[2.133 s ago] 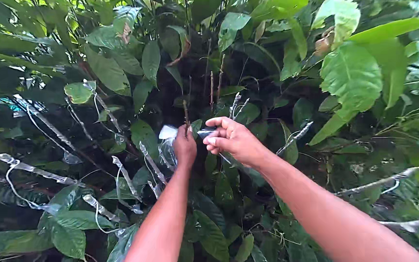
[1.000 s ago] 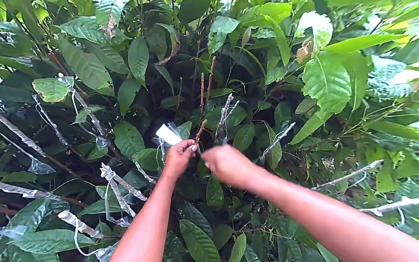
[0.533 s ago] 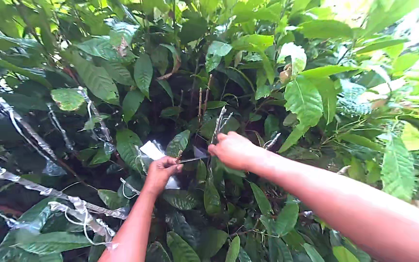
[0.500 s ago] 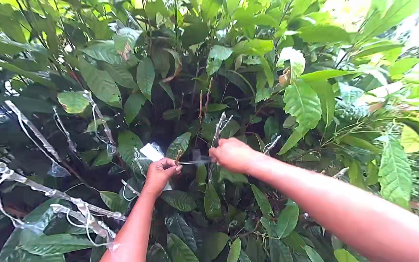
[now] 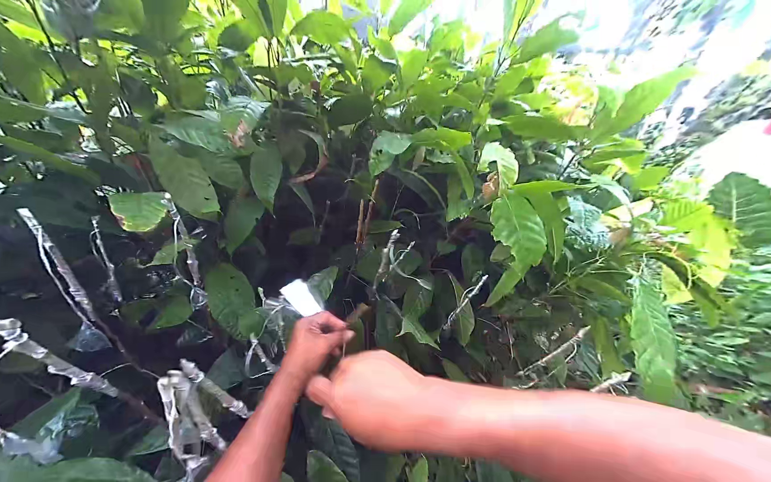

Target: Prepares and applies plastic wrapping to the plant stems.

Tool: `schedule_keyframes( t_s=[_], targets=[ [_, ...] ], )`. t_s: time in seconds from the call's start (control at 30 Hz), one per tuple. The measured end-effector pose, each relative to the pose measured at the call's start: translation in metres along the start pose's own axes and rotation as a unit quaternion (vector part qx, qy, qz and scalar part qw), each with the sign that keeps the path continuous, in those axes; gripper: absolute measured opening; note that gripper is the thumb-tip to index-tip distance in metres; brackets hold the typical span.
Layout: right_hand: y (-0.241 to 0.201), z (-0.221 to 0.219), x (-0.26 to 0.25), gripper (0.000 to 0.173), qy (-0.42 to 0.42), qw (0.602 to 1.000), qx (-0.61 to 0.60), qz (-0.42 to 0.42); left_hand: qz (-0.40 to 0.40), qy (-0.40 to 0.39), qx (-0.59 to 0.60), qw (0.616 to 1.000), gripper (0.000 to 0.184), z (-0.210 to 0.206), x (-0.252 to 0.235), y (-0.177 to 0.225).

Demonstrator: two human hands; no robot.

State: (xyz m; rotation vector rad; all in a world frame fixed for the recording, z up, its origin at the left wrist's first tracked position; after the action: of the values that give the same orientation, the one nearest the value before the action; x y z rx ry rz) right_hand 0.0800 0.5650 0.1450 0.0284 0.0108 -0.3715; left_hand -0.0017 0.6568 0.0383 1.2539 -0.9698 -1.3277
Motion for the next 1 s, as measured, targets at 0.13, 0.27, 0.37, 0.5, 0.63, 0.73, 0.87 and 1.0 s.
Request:
schedule_keyframes(
  t_s=[0.13,0.27,0.37,0.5,0.63,0.73,0.87,1.0],
  targets=[
    [0.069,0.01,-0.003,0.027,-0.024,0.999,-0.02,-0.007,-0.004,-0.071,-0.043,0.997,0.013,-0.013,0.006,0.002],
    [-0.001,-0.003,0.0,0.014,0.01,1.0,-0.007,0.018,0.01,0.0,0.014,1.0,0.006,0.004,0.003,0.009],
    [0.072,0.009,-0.018,0.033,-0.06,0.99,-0.121,-0.031,0.003,-0.081,-0.098,0.992,0.013,-0.032,0.01,0.005],
    [0.127,-0.038,0.026,0.027,-0.072,0.989,-0.056,-0.12,-0.036,0.063,-0.046,0.996,0.01,0.027,0.009,0.008],
    [0.044,-0.04,0.034,0.02,-0.023,0.996,-0.054,-0.065,-0.007,0.121,0.021,0.992,0.012,0.03,0.002,0.01],
    [0.013,0.002,0.008,0.02,0.03,0.989,-0.147,0.012,-0.016,0.015,-0.12,0.993,0.01,-0.024,0.004,0.013],
    [0.108,-0.014,0.02,0.027,-0.032,0.996,-0.07,-0.049,-0.043,0.013,-0.124,0.991,0.014,-0.007,0.011,0.012],
    [0.009,-0.004,0.011,0.021,0.008,0.998,-0.069,0.005,-0.036,0.073,-0.049,0.995,0.01,-0.007,0.014,0.019]
  ],
)
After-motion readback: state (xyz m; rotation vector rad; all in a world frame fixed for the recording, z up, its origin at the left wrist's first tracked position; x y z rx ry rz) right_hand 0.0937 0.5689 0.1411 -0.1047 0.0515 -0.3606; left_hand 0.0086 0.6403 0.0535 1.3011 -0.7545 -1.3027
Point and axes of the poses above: each hand's wrist, its own x-axis away from the middle knuckle, its own z-axis out of the back of the hand, y = z × x, the point moved 10 cm from there along -x, towards the middle knuckle, and after that the axes turned 9 degrees about z, right-handed, at the moved point
